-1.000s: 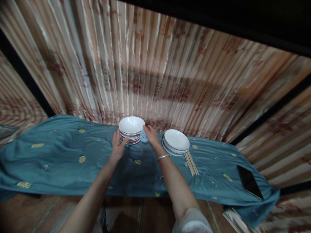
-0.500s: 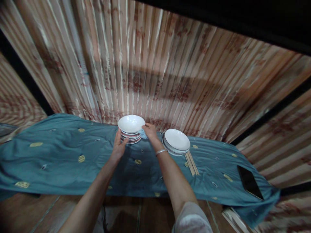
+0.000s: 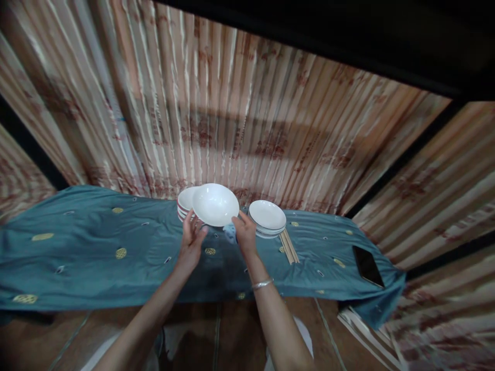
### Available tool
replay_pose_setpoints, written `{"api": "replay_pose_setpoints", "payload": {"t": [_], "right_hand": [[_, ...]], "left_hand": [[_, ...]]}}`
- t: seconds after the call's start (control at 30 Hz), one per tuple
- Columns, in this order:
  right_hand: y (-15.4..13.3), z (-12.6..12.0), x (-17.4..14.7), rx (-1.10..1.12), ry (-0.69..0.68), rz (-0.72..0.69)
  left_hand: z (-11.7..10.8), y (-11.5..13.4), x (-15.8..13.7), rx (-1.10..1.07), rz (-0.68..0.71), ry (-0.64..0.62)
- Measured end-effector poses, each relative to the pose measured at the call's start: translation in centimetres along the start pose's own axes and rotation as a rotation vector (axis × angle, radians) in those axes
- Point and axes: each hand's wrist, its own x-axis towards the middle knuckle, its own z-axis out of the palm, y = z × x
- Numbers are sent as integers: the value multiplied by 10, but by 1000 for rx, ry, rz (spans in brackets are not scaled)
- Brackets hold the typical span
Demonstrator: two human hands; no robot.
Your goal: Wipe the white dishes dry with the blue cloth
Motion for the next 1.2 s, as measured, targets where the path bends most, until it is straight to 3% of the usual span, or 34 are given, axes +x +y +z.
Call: {"api": "replay_pose_setpoints", "payload": {"t": [0.13, 0.27, 0.5, 0.6, 0.73, 0.9, 1.07, 1.13, 1.2], "right_hand": [[22, -23, -40, 27, 33, 7], [54, -35, -67, -18, 72, 91], [89, -45, -83, -231, 4, 102], [83, -53, -82, -389, -21, 60], [55, -61, -73, -562, 75, -59], [30, -38, -46, -605, -181, -167], [40, 1, -21, -791, -569, -278], [43, 5, -16, -895, -637, -342], [44, 1, -14, -959, -602, -400]], "left_hand": [[7, -5, -34, -83, -277, -2], [-3, -18, -61, -120, -473, 113], [-19, -38, -77, -139, -526, 148], [-23, -41, -72, -126, -555, 148], [-30, -44, -62, -119, -600, 134], [-38, -46, -54, -102, -629, 100], [-43, -45, -52, -98, -669, 77], [-44, -44, -52, -100, -674, 71], [-44, -43, -52, -101, -670, 63]]}}
